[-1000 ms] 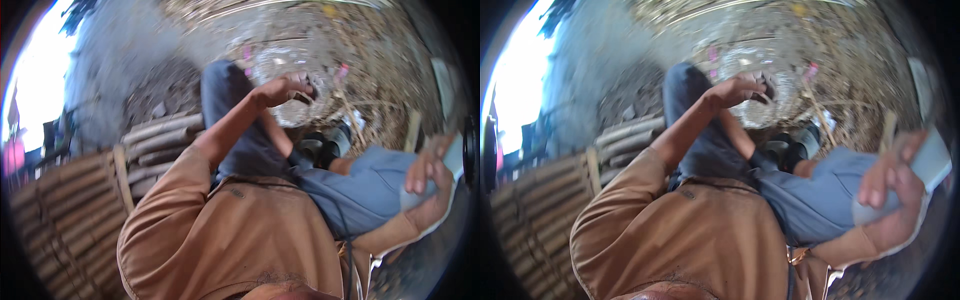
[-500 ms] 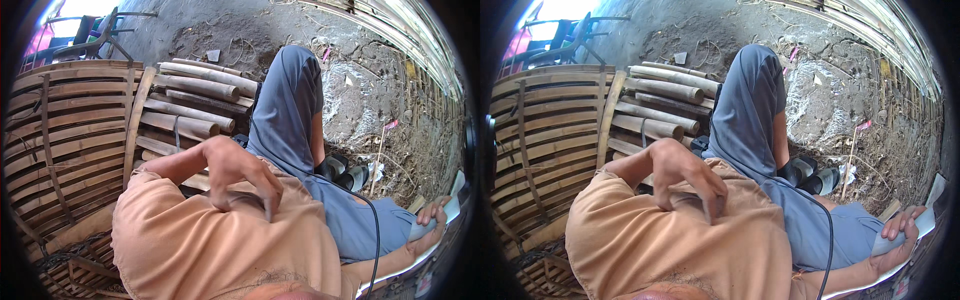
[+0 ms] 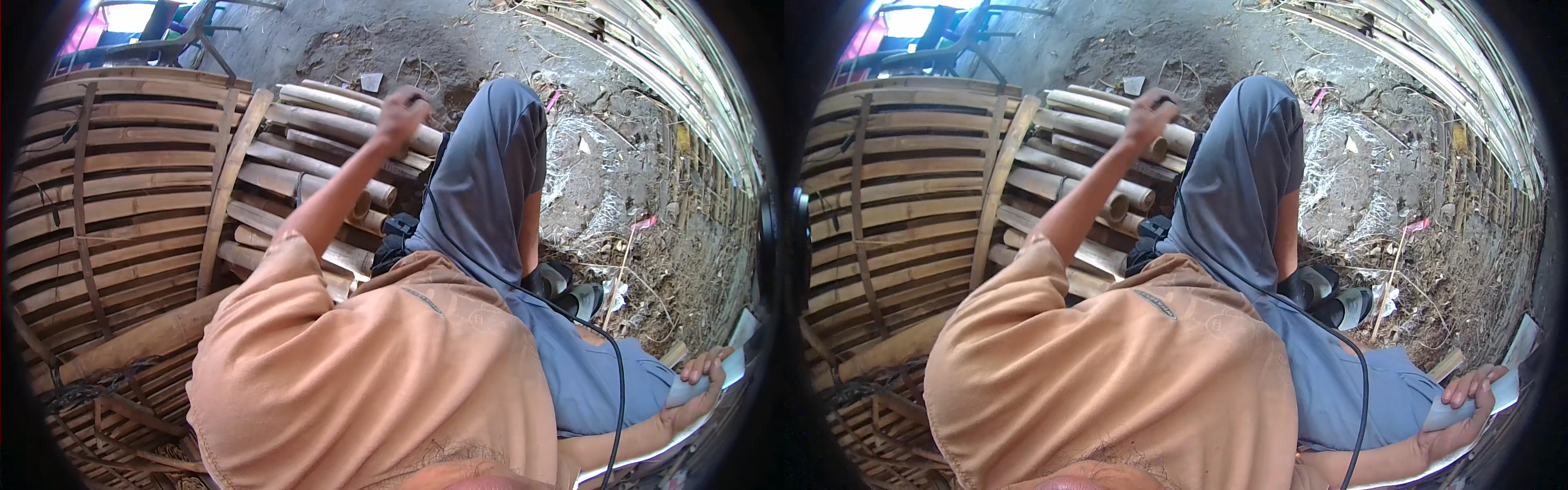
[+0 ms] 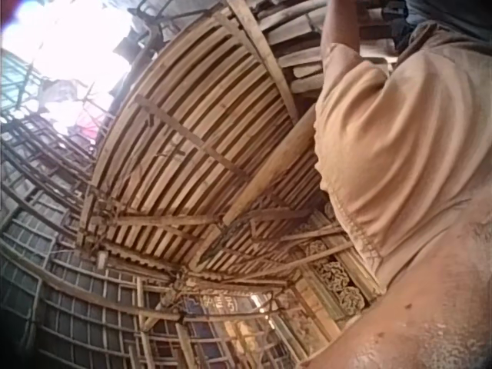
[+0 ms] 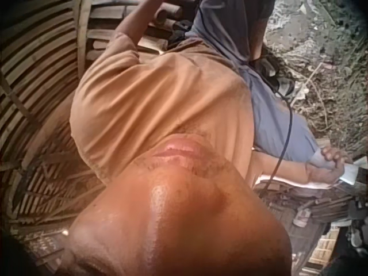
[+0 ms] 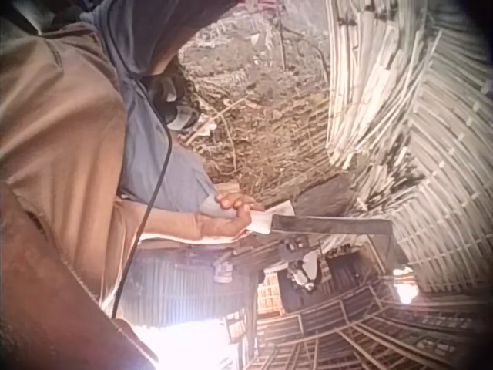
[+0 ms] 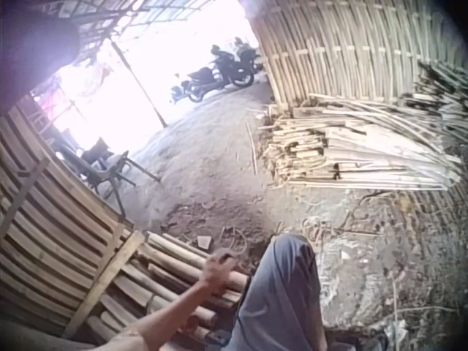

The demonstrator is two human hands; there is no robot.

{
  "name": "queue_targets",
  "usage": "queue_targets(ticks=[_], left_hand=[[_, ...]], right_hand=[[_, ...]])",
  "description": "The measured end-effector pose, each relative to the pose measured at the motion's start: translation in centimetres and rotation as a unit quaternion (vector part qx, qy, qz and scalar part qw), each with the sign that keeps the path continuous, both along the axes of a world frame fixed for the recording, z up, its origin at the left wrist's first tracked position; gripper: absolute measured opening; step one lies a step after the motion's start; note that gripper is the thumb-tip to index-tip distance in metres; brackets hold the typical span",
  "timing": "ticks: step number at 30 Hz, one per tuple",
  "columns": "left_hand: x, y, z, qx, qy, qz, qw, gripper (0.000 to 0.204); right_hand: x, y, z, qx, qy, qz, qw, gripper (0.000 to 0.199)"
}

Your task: The person scrapes a piece of bamboo with a knife, sets it aside to pick up another bamboo piece, and cuts into it using the knife.

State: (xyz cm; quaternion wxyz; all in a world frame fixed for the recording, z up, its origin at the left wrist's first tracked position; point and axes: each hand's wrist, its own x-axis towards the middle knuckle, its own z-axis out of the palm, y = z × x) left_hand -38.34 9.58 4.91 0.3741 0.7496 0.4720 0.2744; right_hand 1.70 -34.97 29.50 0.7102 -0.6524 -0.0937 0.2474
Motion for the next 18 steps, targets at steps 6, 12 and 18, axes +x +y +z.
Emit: queue_targets(ticks=[6,12,18], left_hand=[[-10.6,3.3,-3.3,0.024,0.172,0.071,0.982,0.027],[-17.5,-4.4,1.0,0.034,0.201,-0.072,0.976,0.034],[-19.5,-9.2,4.0,0.097,0.359,-0.356,0.857,0.065]], right_hand=[[0.1,-1.0,0.2,-0.014,0.019,-0.013,1.0,0.013],[1.2,-1.7,-0.5,-0.021,0.019,-0.01,1.0,0.013],[2.2,-1.9,-1.3,-0.056,0.014,-0.015,0.998,0.021]])
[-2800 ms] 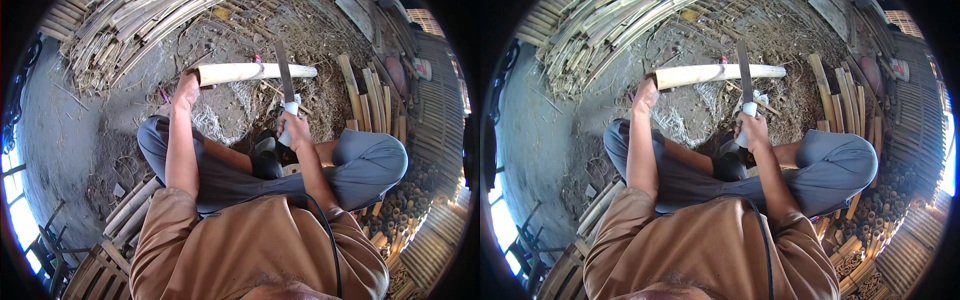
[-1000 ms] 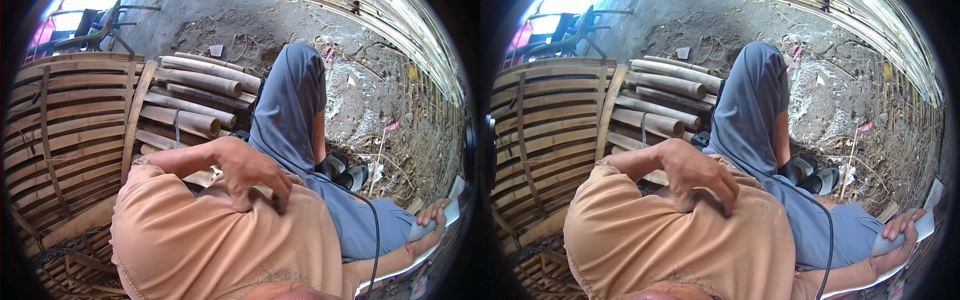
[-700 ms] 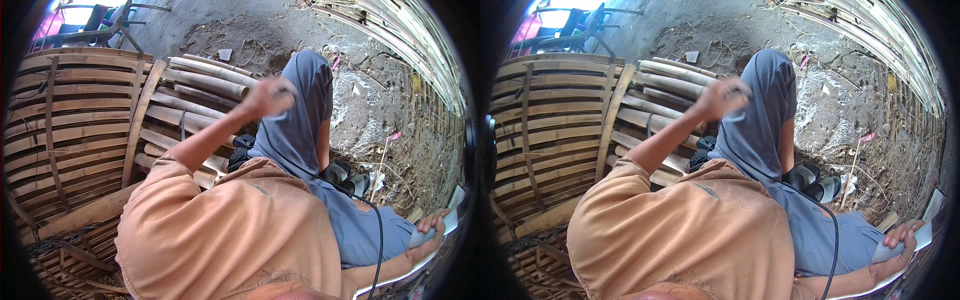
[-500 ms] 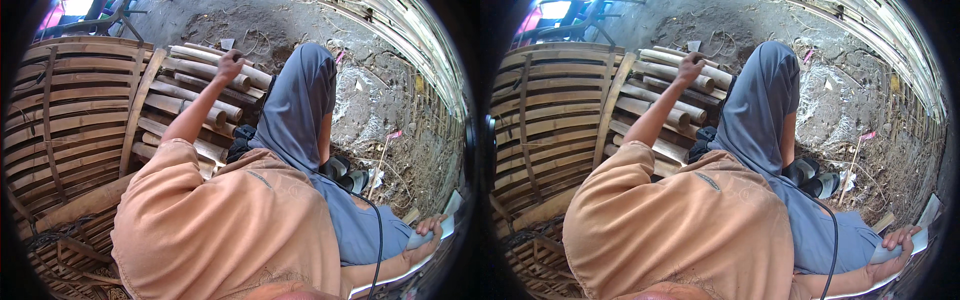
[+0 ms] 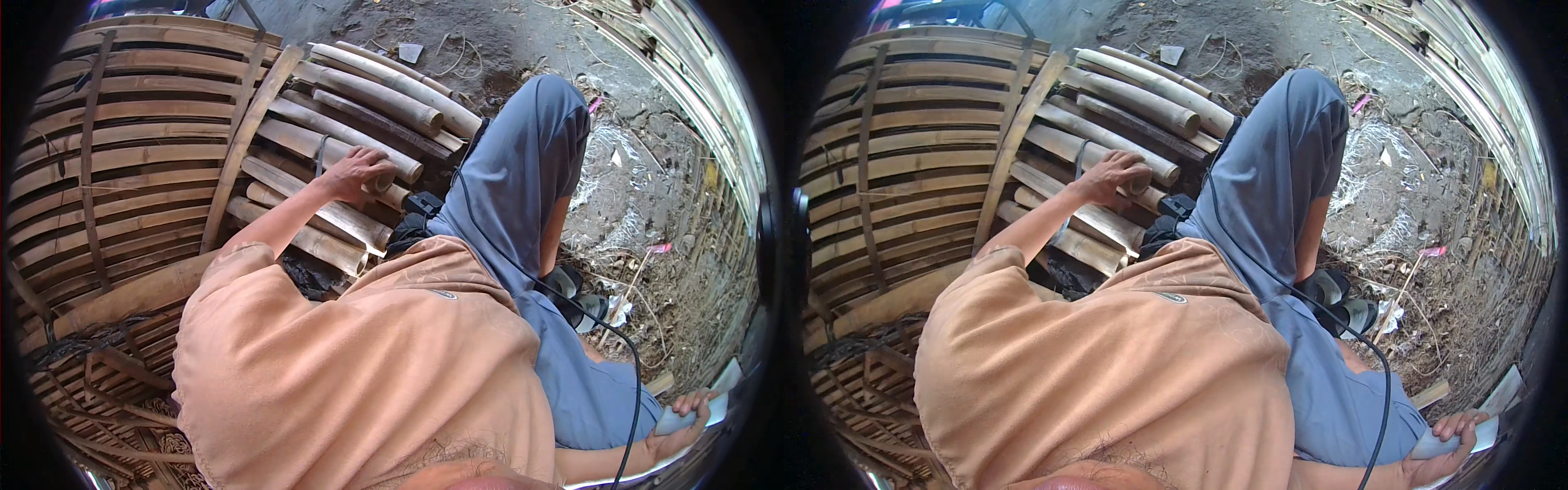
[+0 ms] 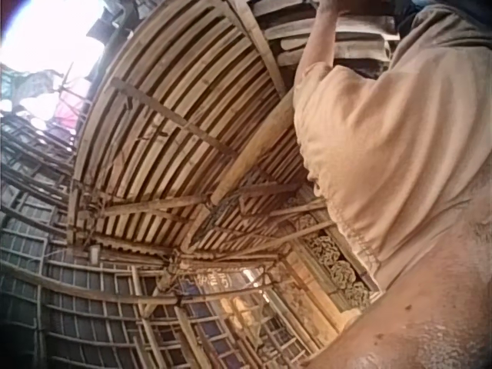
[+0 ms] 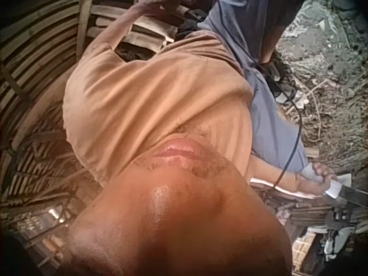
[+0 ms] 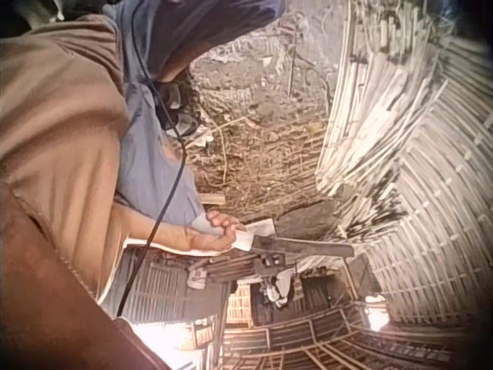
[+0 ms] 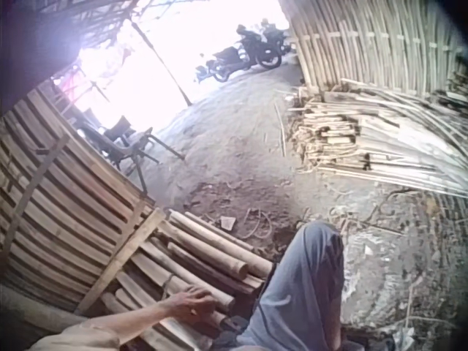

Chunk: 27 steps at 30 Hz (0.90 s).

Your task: The person scrapes a piece of bamboo with a knife, sets it aside to pick up another bamboo piece, and cuts into it using the knife.

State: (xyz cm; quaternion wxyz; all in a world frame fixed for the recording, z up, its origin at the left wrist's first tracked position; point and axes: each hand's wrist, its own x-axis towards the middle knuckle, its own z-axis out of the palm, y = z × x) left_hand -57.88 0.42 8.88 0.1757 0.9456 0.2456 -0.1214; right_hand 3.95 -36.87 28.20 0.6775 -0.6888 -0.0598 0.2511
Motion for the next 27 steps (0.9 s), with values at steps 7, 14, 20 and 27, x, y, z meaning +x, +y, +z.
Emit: queue_targets(ticks=[7,14,20,27], left_hand=[[4.0,2.4,4.0,0.127,-0.053,0.029,0.99,0.063],[17.3,5.4,20.3,0.387,-0.347,0.137,0.843,0.061],[25.3,5.3,26.9,0.383,-0.656,0.089,0.644,0.046],[34.3,8.7,23.2,-0.012,-0.761,0.2,0.617,0.064]], right_hand=[[-1.1,2.4,0.1,-0.039,-0.002,-0.02,0.999,0.02],[-0.8,1.6,-0.4,-0.037,-0.001,-0.049,0.998,0.027],[-1.9,2.4,0.4,-0.067,-0.03,-0.062,0.995,0.02],[-4.4,4.7,0.1,-0.1,-0.083,-0.013,0.991,0.018]])
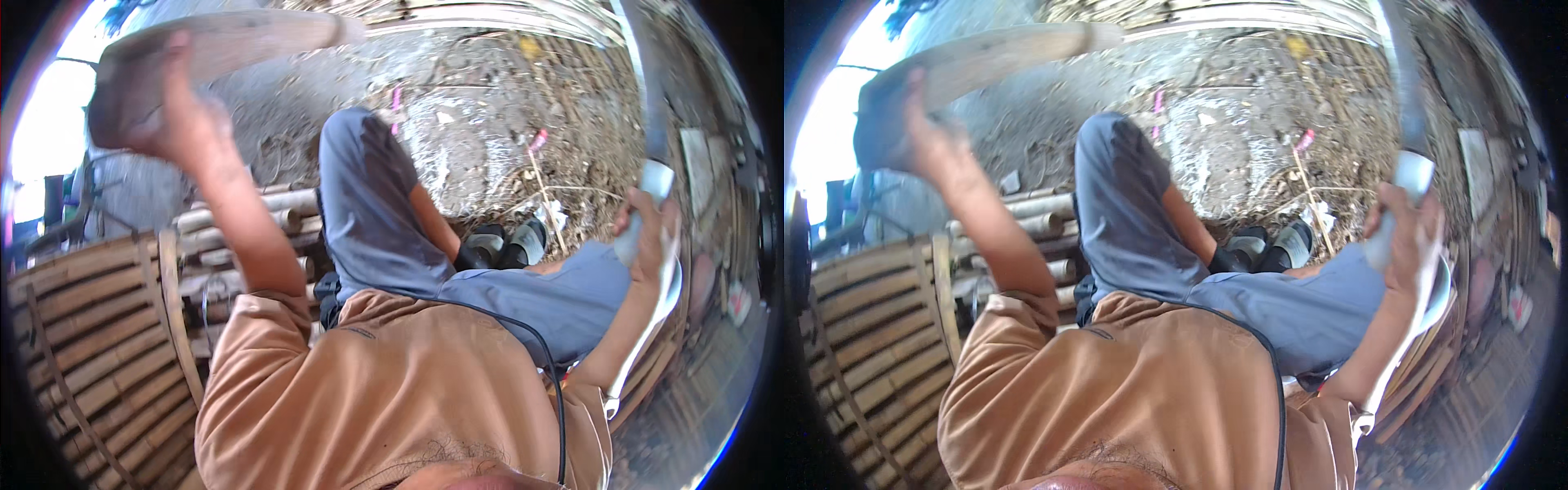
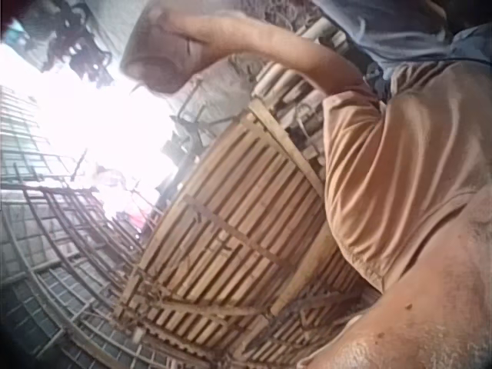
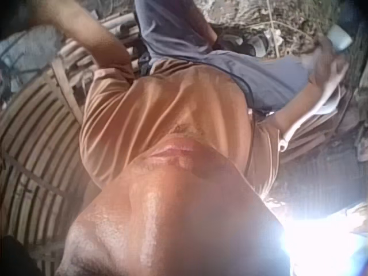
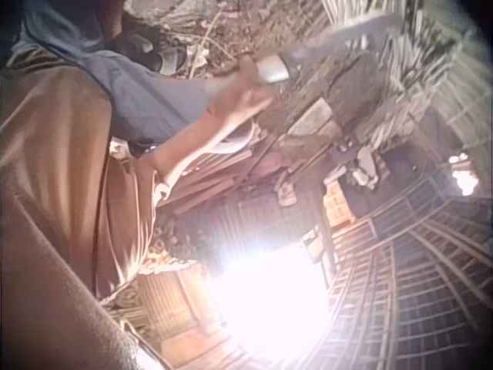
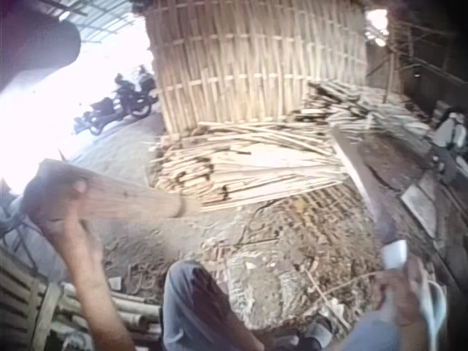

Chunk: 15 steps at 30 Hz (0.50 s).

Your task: The person scrapes a piece of bamboo with a knife, sets it aside to pick up another bamboo piece, and cuts into it using the knife.

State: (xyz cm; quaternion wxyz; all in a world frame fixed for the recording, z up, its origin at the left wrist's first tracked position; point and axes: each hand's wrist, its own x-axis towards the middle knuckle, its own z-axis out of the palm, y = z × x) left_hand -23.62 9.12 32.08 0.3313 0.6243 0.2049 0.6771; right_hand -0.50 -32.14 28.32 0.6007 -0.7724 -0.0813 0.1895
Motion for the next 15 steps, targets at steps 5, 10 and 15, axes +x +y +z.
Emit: queue_targets(ticks=[5,10,15], left_hand=[[13.7,-0.3,-13.8,-0.277,-0.177,-0.082,0.941,0.08],[19.3,-4.5,-31.2,-0.475,-0.133,-0.22,0.841,0.081],[20.5,-11.5,-31.9,-0.604,-0.044,-0.241,0.758,0.094]], right_hand=[[-5.0,-0.4,-2.2,0.008,0.076,-0.02,0.997,0.013],[-7.9,0.7,-9.9,-0.021,0.176,-0.053,0.983,0.017],[-8.1,0.6,-18.2,-0.049,0.139,-0.102,0.984,0.009]])
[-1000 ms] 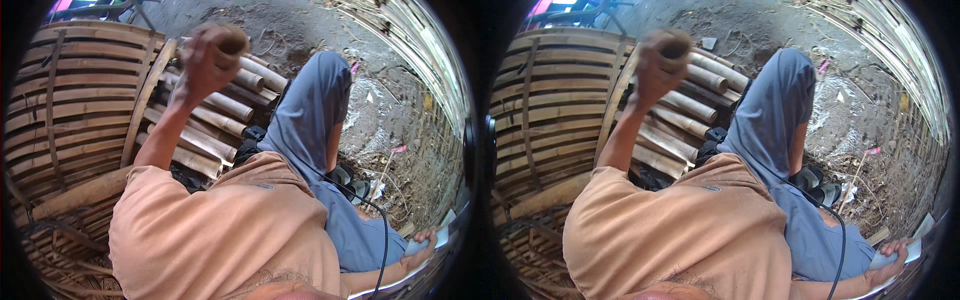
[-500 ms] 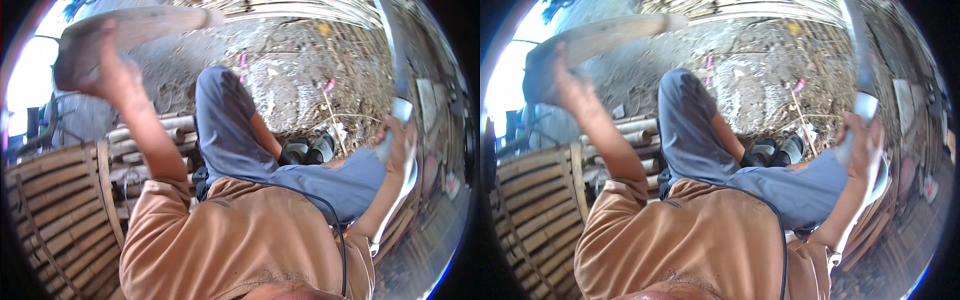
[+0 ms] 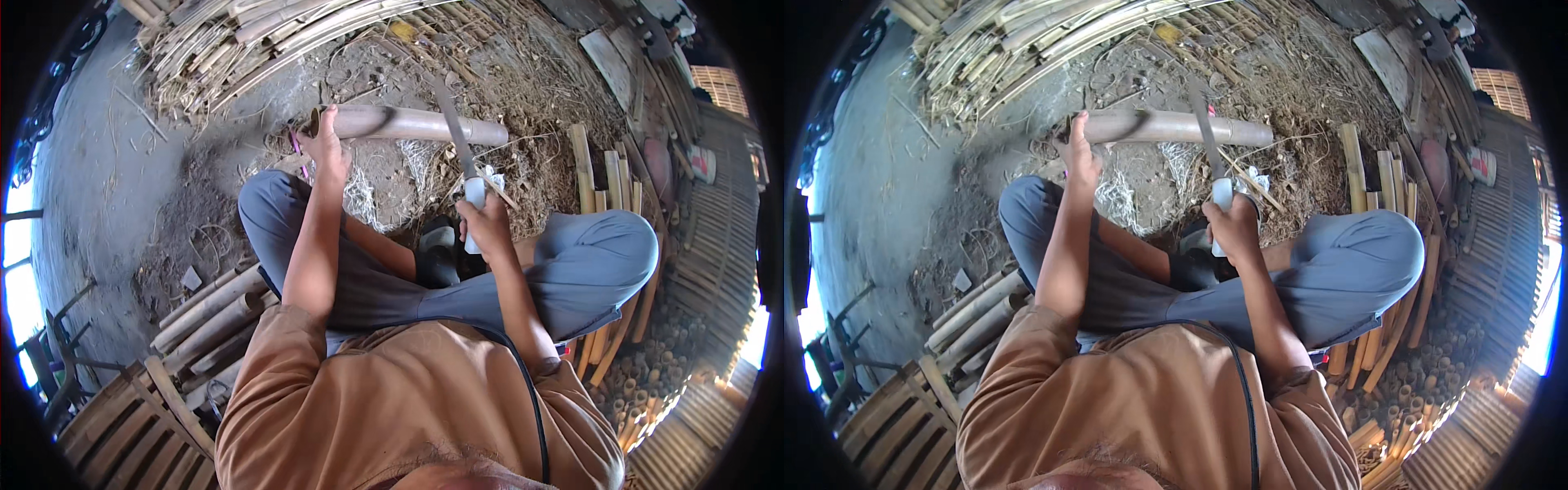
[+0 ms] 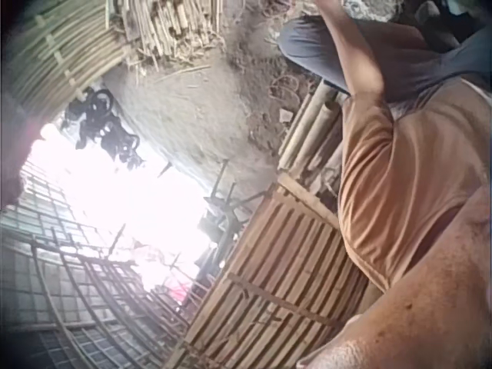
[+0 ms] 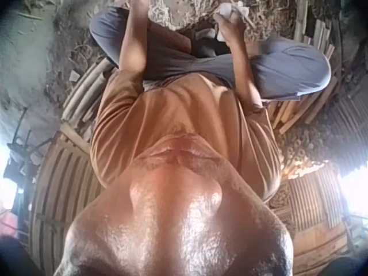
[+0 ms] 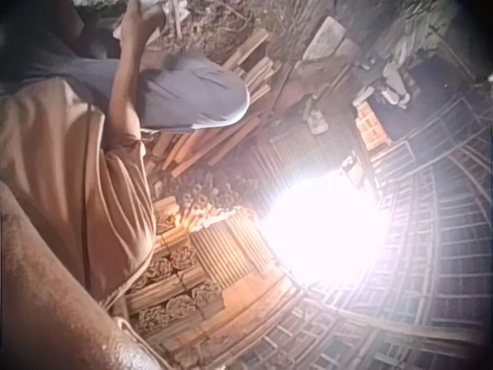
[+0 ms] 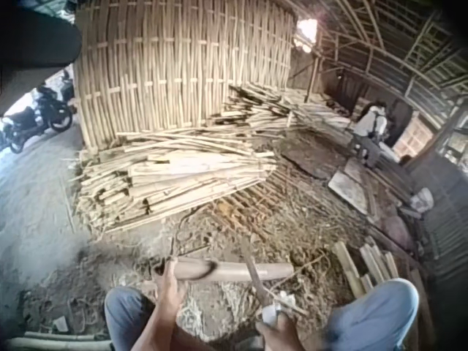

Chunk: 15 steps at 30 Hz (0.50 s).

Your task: The person scrapes a piece of bamboo with a knife, sets it aside to pick up another bamboo piece, and cuts into it using the knife.

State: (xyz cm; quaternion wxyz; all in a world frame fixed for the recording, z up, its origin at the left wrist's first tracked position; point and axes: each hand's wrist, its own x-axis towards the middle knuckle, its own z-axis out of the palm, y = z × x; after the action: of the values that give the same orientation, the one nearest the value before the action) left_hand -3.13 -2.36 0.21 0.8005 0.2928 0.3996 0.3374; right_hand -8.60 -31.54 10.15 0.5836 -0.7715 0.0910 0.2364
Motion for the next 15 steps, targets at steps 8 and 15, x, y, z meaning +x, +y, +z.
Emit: queue_targets(ticks=[8,15], left_hand=[[1.3,2.0,1.9,0.019,0.007,-0.05,0.999,0.095],[-0.4,8.3,1.7,0.171,-0.034,-0.007,0.985,0.061]], right_hand=[[0.2,-0.7,-6.0,-0.342,-0.232,0.093,0.906,0.03],[-1.1,4.6,-4.9,-0.248,-0.276,0.177,0.911,0.042]])
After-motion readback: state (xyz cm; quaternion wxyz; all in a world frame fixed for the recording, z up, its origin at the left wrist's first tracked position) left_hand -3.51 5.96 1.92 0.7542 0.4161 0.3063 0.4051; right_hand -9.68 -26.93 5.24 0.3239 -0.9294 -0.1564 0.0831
